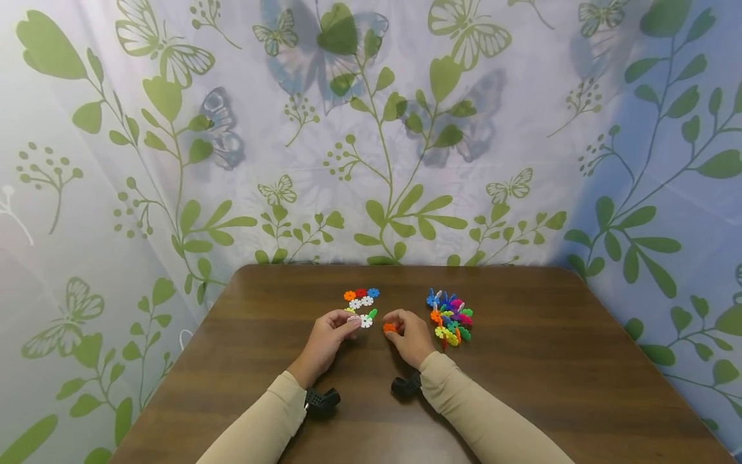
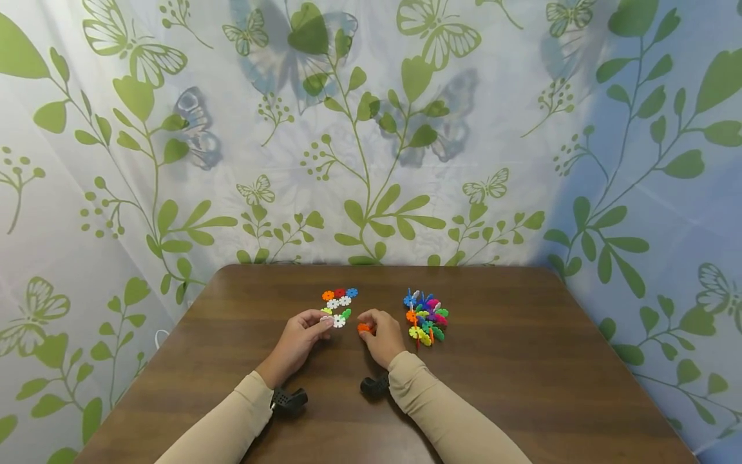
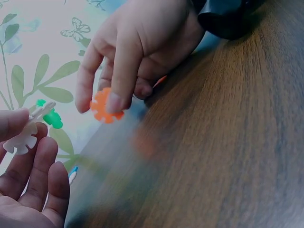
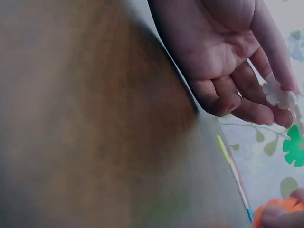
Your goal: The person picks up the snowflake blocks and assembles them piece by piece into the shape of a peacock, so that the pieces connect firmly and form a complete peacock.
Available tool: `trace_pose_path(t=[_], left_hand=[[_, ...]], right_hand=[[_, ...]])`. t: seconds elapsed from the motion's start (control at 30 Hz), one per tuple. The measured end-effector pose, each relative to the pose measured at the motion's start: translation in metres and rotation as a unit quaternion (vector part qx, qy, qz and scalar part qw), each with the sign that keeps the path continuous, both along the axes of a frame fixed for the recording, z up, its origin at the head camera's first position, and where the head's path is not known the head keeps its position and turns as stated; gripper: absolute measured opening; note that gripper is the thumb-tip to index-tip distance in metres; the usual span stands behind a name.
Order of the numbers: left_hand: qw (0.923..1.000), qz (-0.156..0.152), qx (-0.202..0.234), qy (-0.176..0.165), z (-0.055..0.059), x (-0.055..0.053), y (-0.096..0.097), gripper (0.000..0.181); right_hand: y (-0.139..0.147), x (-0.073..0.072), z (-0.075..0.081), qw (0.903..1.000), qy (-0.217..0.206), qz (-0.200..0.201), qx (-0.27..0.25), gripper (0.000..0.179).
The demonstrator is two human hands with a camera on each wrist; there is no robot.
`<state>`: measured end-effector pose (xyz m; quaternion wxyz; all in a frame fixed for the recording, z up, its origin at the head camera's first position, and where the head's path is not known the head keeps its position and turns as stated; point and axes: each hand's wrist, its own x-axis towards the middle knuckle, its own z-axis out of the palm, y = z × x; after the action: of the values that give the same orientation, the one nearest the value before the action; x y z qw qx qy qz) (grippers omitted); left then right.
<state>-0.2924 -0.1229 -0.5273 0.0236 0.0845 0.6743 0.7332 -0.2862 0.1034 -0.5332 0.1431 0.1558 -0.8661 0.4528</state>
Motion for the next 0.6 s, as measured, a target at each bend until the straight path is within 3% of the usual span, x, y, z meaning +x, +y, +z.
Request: trace_pose_path(t=[0.37,0.6], left_hand=[[0.9997,-0.003,-0.014,0.019,0.0,-0.001,-0.001,0.027],[0.9995,0.0,-0.015,0.026,0.0,0.001,-0.003,0.028]], right_hand=[[-0.001,0.009,0.004,0.9898,-0.045,-0.006,-0.135,0.015],[-0.009,0.018,0.008,0.9855,-0.032,-0.008,-0.167,0.014]])
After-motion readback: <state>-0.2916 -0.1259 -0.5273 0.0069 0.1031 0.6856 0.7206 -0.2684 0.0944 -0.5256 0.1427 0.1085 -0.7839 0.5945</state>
